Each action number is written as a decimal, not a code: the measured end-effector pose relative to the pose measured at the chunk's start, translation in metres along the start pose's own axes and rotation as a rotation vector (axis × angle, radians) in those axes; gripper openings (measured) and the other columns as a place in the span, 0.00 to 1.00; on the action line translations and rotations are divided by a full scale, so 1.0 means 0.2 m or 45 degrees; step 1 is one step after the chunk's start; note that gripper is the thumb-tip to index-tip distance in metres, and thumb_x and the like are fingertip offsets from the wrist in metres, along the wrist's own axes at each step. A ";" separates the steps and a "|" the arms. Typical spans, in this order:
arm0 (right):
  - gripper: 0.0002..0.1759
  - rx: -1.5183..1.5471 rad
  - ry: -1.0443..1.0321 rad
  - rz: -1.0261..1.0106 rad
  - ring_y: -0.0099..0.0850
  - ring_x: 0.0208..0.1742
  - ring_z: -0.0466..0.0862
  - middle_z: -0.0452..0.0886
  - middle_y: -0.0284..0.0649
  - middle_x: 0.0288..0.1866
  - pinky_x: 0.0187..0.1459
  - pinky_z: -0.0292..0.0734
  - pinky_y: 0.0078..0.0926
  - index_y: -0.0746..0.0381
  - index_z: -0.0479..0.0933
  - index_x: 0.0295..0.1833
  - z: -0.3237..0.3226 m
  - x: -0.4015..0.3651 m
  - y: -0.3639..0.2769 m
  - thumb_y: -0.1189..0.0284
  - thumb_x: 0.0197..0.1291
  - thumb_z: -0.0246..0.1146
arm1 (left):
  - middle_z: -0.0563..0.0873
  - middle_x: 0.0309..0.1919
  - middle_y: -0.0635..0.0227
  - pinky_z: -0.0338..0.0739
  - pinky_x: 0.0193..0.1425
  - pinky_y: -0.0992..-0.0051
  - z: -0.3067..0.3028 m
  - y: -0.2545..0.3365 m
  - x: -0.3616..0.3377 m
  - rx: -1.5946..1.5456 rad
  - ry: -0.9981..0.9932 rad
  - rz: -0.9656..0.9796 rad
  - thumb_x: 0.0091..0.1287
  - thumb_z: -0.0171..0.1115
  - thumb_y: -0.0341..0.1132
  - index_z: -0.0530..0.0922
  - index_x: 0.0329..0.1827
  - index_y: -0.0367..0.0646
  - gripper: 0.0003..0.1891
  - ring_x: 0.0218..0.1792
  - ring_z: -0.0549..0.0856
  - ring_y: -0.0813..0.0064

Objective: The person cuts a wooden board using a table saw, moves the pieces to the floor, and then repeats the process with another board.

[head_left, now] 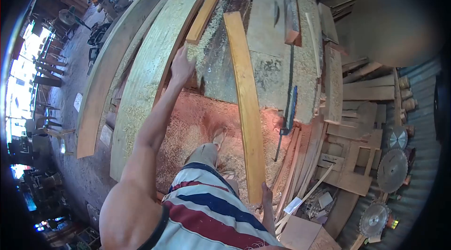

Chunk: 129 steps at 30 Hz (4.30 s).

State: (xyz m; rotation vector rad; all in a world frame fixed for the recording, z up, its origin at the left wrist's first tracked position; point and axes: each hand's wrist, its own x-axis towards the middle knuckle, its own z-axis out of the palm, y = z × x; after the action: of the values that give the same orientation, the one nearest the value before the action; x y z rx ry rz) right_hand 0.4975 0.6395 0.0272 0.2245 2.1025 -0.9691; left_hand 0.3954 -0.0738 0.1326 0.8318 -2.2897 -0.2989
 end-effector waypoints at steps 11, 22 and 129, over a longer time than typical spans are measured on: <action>0.44 0.080 -0.091 0.190 0.44 0.65 0.84 0.85 0.51 0.68 0.67 0.78 0.39 0.71 0.77 0.75 0.16 0.02 -0.45 0.39 0.82 0.53 | 0.86 0.61 0.56 0.80 0.64 0.59 0.94 -0.37 0.74 0.709 -0.372 -0.620 0.74 0.59 0.34 0.79 0.69 0.36 0.22 0.63 0.85 0.57; 0.45 0.150 -0.155 0.124 0.43 0.68 0.83 0.83 0.50 0.71 0.68 0.77 0.39 0.70 0.73 0.79 0.09 0.09 -0.42 0.38 0.82 0.52 | 0.82 0.60 0.39 0.89 0.56 0.51 0.40 0.16 -0.21 0.190 -0.536 -0.577 0.56 0.78 0.37 0.73 0.64 0.27 0.35 0.54 0.90 0.42; 0.35 -0.103 -0.054 0.046 0.57 0.57 0.91 0.91 0.61 0.52 0.57 0.83 0.50 0.67 0.83 0.59 -0.40 -0.69 0.12 0.41 0.76 0.62 | 0.90 0.55 0.59 0.85 0.51 0.64 0.50 1.20 -1.13 -1.601 -0.605 -1.310 0.71 0.72 0.63 0.77 0.73 0.38 0.40 0.51 0.90 0.64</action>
State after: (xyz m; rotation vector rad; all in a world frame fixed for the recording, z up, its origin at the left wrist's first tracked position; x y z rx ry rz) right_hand 0.5544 0.7339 0.1457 0.1986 2.0868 -0.8586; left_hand 0.3416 0.2537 0.0415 1.1399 -1.2655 -2.2377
